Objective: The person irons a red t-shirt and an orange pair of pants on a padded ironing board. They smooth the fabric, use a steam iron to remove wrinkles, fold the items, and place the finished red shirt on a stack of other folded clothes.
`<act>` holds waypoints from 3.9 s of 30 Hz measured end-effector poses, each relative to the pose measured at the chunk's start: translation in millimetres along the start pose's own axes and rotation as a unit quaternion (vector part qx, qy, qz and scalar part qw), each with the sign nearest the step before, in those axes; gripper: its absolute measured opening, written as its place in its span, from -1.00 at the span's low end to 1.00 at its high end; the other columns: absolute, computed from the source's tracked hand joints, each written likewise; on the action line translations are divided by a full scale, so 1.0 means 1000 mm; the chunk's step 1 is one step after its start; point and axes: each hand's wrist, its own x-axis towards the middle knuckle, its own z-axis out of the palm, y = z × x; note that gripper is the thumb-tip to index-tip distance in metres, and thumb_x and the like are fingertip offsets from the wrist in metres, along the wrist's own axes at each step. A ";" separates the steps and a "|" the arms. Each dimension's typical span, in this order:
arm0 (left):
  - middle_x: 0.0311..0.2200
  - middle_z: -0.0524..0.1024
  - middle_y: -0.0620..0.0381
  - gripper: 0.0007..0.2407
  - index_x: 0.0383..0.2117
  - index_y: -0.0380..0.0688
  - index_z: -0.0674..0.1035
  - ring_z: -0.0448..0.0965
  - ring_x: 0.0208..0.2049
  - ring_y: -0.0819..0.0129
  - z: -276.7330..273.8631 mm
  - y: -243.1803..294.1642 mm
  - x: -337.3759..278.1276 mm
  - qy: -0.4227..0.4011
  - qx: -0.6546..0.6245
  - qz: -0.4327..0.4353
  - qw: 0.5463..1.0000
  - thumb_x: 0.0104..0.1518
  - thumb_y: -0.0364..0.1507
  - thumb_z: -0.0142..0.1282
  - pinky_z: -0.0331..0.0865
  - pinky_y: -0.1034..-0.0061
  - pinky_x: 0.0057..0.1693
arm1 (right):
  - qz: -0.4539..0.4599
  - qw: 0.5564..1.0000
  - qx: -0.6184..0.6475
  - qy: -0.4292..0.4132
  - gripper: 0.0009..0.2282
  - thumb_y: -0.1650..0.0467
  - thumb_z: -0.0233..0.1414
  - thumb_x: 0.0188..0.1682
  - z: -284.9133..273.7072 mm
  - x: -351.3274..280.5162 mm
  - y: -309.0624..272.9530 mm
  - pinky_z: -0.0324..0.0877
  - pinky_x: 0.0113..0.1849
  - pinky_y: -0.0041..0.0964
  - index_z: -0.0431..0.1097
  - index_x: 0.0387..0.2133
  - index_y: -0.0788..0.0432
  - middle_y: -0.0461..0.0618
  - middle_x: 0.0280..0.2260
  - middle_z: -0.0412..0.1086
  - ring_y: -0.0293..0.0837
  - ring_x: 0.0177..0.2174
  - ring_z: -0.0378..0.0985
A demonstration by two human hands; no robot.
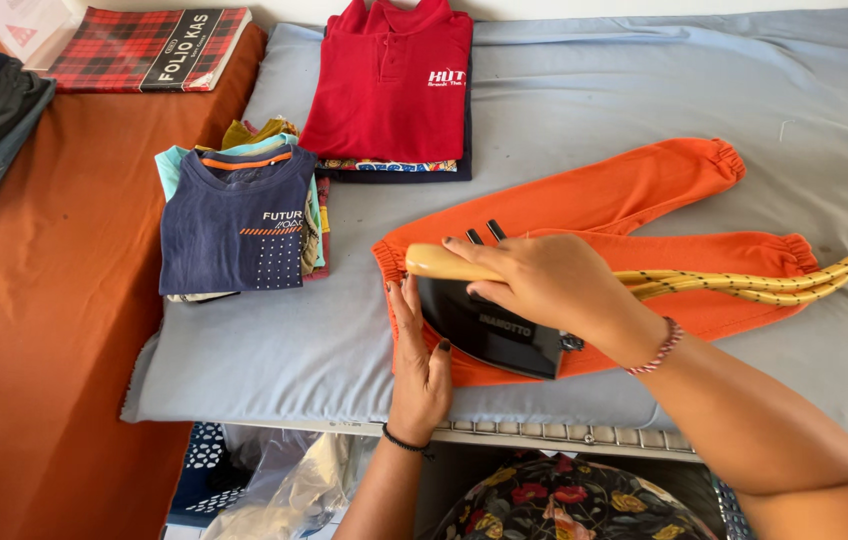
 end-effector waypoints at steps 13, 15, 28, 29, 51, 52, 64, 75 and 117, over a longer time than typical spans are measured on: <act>0.15 0.50 0.04 -0.38 0.28 -0.15 0.28 0.42 0.23 0.14 0.010 0.006 0.009 -0.106 0.271 0.028 0.956 -0.06 -0.52 0.04 -0.24 -0.13 0.44 | 0.126 0.970 0.038 -0.202 -0.43 0.12 0.13 -0.10 -0.046 -0.061 0.036 0.38 -0.41 -0.01 0.27 0.26 -0.36 0.14 -0.59 0.44 0.10 -0.54 0.52; 0.10 0.54 0.07 -0.50 0.13 -0.05 0.50 0.41 0.21 0.11 0.012 0.009 0.009 -0.120 0.340 0.074 0.930 -0.07 -0.47 0.10 -0.23 -0.19 0.39 | 0.147 0.970 0.035 -0.191 -0.44 0.10 0.13 -0.11 -0.058 -0.088 0.048 0.36 -0.45 -0.04 0.28 0.25 -0.39 0.11 -0.58 0.45 0.07 -0.57 0.51; 0.10 0.54 0.11 -0.62 -0.01 0.00 0.62 0.42 0.21 0.16 0.013 0.009 0.010 -0.120 0.367 0.079 0.919 -0.03 -0.43 0.08 -0.20 -0.11 0.43 | 0.557 0.799 -0.117 -0.194 -0.40 0.09 0.19 -0.09 -0.100 -0.255 0.160 0.40 -0.54 -0.27 0.22 0.30 -0.54 -0.02 -0.57 0.54 -0.19 -0.71 0.37; 0.10 0.53 0.10 -0.62 -0.01 0.00 0.62 0.41 0.22 0.15 0.013 0.009 0.009 -0.122 0.370 0.080 0.918 -0.03 -0.43 0.08 -0.20 -0.10 0.44 | 0.558 0.794 -0.134 -0.200 -0.38 0.10 0.20 -0.06 -0.098 -0.274 0.174 0.41 -0.54 -0.34 0.20 0.34 -0.51 -0.08 -0.52 0.57 -0.23 -0.71 0.37; 0.13 0.51 0.10 -0.67 -0.11 0.08 0.67 0.38 0.25 0.20 -0.041 -0.003 -0.013 -0.139 0.371 0.062 0.916 -0.07 -0.43 0.19 -0.06 -0.14 0.39 | 0.178 0.945 -0.261 0.083 -0.68 0.45 0.12 -0.23 -0.037 -0.278 0.161 0.37 0.02 0.00 0.59 -0.16 -0.02 -0.04 -0.05 0.48 -0.01 -0.02 0.53; 0.10 0.54 0.12 -0.73 -0.17 0.05 0.67 0.40 0.23 0.21 -0.042 -0.004 -0.015 -0.136 0.371 0.064 0.916 -0.04 -0.45 0.18 -0.05 -0.13 0.39 | 0.191 0.946 -0.246 0.095 -0.68 0.46 0.11 -0.22 -0.030 -0.268 0.162 0.39 0.01 0.00 0.59 -0.15 -0.03 -0.05 -0.05 0.49 0.00 -0.04 0.54; -0.31 0.67 0.07 -0.79 -0.25 -0.20 0.61 0.68 -0.18 0.16 -0.080 0.010 -0.006 -0.148 0.175 0.091 0.969 -0.02 -0.67 0.09 0.21 0.03 0.39 | 0.257 0.930 0.006 0.263 -0.88 0.60 -0.09 0.14 -0.026 -0.328 0.203 0.44 -0.15 -0.31 0.43 -0.25 0.35 0.12 -0.08 0.53 -0.10 -0.20 0.58; -0.61 0.50 0.09 -0.88 -0.25 -0.30 0.67 0.40 -0.52 0.54 -0.072 -0.001 0.034 -0.079 0.084 -0.133 0.984 0.16 -0.55 0.14 0.36 0.61 -0.35 | 0.376 0.907 0.080 0.174 -0.88 0.48 0.03 0.07 -0.067 -0.266 0.252 0.33 -0.33 -0.35 0.53 -0.23 0.22 0.00 -0.49 0.45 -0.23 -0.50 0.43; -0.16 0.61 0.15 -0.66 0.07 -0.24 0.48 0.58 -0.15 0.54 -0.092 -0.029 0.149 -0.157 -0.165 -0.208 0.951 0.12 -0.58 0.11 0.49 0.64 0.00 | 0.381 0.798 0.349 0.312 -0.75 0.43 0.17 0.05 -0.083 -0.203 0.262 0.46 -0.21 -0.40 0.37 -0.03 0.17 -0.10 -0.16 0.42 -0.30 -0.20 0.49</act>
